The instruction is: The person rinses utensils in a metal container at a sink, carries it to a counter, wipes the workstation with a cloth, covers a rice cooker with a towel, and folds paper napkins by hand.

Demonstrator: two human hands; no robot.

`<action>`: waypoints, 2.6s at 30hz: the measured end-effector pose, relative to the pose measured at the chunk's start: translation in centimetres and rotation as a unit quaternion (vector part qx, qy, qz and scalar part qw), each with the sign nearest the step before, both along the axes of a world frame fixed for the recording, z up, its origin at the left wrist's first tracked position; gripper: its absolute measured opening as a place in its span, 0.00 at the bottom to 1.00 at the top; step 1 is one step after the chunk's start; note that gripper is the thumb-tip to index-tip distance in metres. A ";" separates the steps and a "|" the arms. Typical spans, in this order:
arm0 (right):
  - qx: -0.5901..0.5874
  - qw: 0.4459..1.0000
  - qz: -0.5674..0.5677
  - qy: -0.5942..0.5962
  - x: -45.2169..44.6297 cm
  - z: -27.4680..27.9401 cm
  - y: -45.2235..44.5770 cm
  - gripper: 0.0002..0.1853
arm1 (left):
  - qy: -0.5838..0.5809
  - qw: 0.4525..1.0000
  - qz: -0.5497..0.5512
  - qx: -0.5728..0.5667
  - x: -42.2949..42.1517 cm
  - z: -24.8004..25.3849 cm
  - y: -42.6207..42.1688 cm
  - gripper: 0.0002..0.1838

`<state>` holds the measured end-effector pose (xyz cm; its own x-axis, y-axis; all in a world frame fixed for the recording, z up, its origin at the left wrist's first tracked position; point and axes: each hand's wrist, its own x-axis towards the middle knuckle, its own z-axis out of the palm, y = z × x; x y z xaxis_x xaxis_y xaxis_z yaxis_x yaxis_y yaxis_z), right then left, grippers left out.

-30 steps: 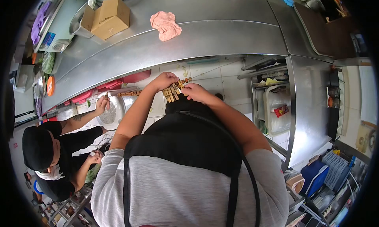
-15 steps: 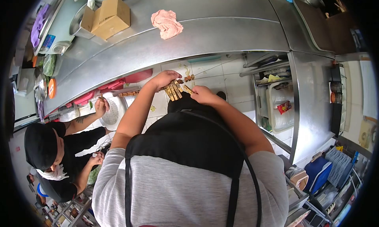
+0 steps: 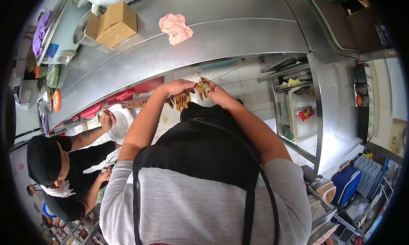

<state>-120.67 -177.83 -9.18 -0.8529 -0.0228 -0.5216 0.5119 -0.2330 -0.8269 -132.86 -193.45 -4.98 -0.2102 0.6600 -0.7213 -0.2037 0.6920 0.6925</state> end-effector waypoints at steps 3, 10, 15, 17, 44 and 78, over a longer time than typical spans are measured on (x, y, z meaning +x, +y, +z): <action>-0.054 0.995 0.078 -0.025 -0.6 -1.5 1.1 0.21 | -0.018 1.000 -0.008 -0.009 -0.3 -0.2 0.0 0.28; -0.204 0.968 0.016 -0.143 0.9 0.4 1.2 0.17 | -0.014 1.000 0.007 -0.001 -0.1 -0.8 -0.2 0.28; -0.075 0.984 0.081 -0.136 1.3 0.2 0.7 0.15 | -0.039 0.999 0.035 -0.006 -0.1 -0.6 -0.1 0.28; -0.018 0.986 0.105 -0.128 1.2 0.0 0.5 0.13 | -0.050 0.998 0.045 -0.011 -0.1 -0.7 -0.3 0.27; 0.186 0.952 0.238 0.054 -0.7 6.6 -3.0 0.10 | -0.158 0.973 0.151 0.071 -0.9 0.6 -2.7 0.30; 0.023 0.961 0.240 -0.136 0.2 0.9 -6.7 0.37 | -0.184 0.957 0.189 0.119 -1.1 -0.1 -3.4 0.33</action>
<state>-120.51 -184.52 -8.26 -0.5822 -0.3508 -0.7335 0.7496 0.1177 -0.6513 -133.97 -196.84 -5.11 -0.2263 0.7414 -0.6318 -0.6692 0.3530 0.6539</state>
